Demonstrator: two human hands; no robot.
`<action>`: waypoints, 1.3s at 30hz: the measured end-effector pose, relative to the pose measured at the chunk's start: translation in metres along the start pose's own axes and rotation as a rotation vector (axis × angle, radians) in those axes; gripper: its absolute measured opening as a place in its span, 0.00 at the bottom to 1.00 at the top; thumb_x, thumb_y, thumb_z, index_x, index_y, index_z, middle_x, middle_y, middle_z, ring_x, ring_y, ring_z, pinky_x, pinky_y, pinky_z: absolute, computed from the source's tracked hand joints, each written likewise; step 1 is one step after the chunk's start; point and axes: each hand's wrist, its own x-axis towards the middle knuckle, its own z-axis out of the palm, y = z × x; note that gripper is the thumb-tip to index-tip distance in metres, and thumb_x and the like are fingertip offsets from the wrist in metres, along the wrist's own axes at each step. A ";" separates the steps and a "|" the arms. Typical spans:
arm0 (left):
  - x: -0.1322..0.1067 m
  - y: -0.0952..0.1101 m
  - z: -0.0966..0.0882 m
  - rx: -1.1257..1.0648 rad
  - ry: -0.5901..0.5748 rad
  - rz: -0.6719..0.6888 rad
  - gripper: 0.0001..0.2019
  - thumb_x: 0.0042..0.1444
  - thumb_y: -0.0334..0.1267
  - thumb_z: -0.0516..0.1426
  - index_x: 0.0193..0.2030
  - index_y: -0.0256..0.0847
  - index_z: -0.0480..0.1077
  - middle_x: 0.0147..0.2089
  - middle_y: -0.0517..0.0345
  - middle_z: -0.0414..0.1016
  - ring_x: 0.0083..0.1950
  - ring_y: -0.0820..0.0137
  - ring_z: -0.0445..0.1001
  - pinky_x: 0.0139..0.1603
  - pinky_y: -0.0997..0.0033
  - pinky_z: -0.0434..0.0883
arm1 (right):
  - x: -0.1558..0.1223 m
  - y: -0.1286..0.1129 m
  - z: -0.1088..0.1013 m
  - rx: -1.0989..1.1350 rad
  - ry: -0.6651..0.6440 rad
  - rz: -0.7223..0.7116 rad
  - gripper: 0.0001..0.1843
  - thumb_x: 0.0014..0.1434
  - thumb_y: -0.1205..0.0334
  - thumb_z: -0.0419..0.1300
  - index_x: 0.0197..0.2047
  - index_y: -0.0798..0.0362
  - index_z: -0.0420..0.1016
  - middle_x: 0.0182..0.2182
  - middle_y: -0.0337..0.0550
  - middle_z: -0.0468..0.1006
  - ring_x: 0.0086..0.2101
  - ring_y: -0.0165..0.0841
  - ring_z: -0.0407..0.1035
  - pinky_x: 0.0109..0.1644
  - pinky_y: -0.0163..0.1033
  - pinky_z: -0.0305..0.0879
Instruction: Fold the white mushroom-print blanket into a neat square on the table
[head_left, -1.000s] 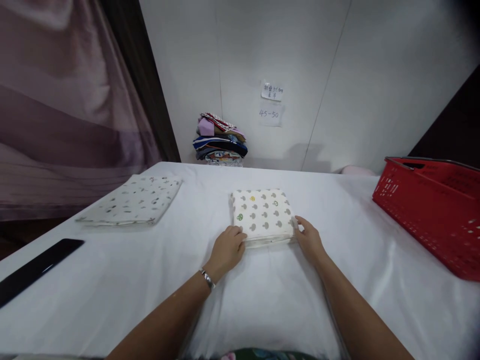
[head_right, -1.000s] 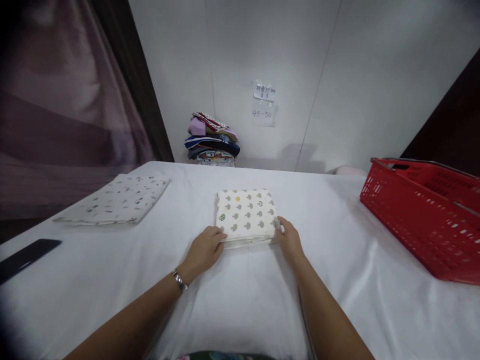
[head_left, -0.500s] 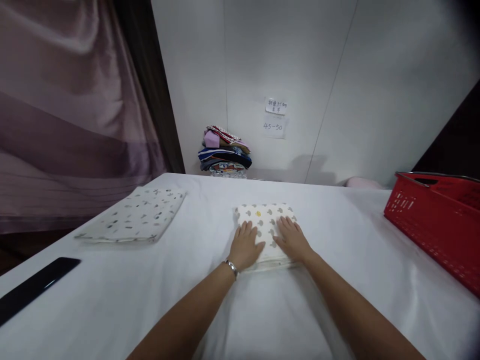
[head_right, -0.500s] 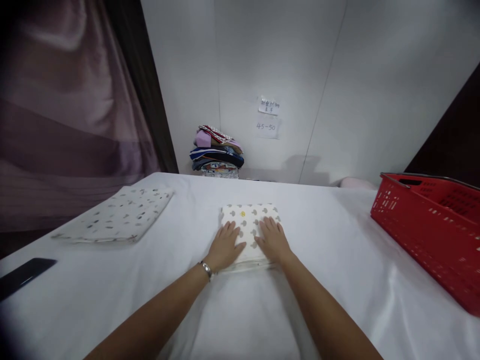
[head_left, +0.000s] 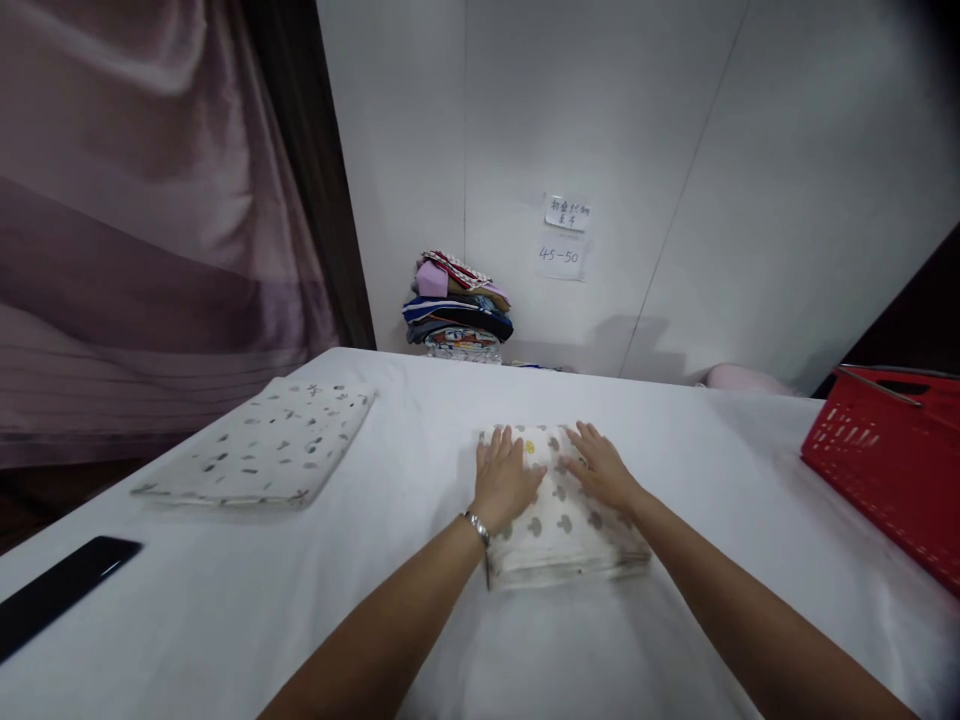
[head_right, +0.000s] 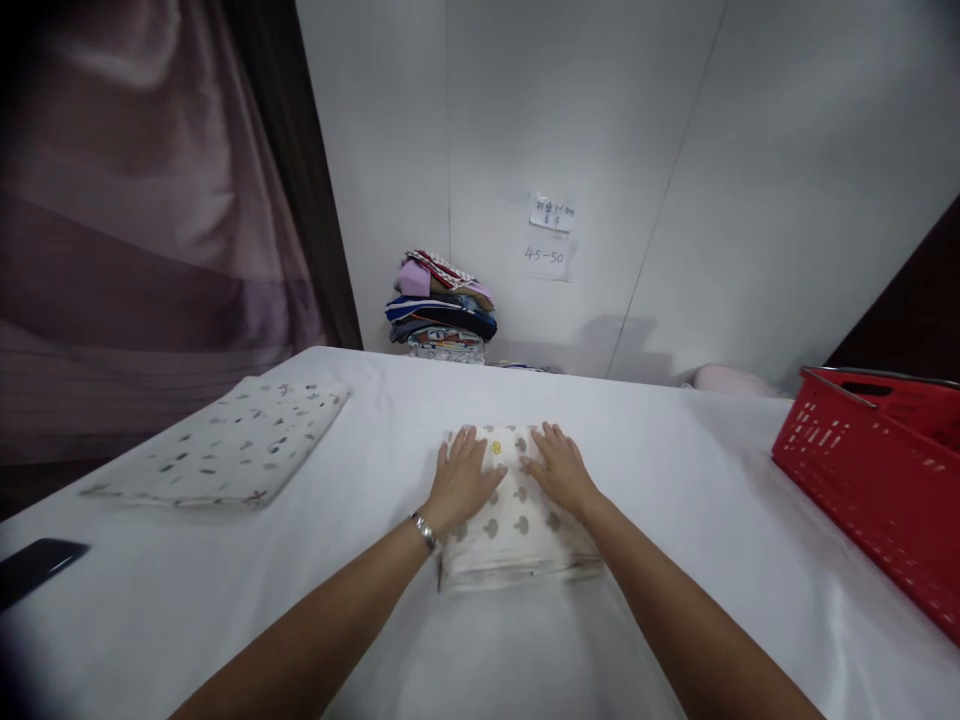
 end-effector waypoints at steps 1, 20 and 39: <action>0.009 -0.003 0.004 0.018 0.028 -0.016 0.31 0.56 0.54 0.46 0.62 0.37 0.56 0.69 0.47 0.42 0.69 0.58 0.35 0.66 0.50 0.37 | 0.009 0.005 0.005 -0.028 0.041 -0.002 0.33 0.61 0.44 0.43 0.65 0.53 0.52 0.65 0.48 0.44 0.64 0.43 0.35 0.63 0.52 0.38; 0.026 -0.033 0.010 -0.405 0.081 -0.413 0.35 0.53 0.51 0.51 0.62 0.31 0.50 0.61 0.38 0.59 0.61 0.57 0.60 0.58 0.62 0.59 | 0.003 0.045 0.014 0.760 0.094 0.445 0.46 0.49 0.46 0.59 0.66 0.53 0.47 0.59 0.51 0.61 0.54 0.42 0.61 0.56 0.43 0.59; 0.061 -0.055 -0.019 -0.280 0.016 -0.049 0.21 0.56 0.46 0.52 0.53 0.38 0.66 0.60 0.51 0.62 0.59 0.65 0.61 0.59 0.71 0.56 | 0.012 0.047 0.009 0.381 0.220 0.333 0.30 0.54 0.50 0.51 0.57 0.56 0.64 0.59 0.50 0.60 0.58 0.42 0.54 0.59 0.46 0.54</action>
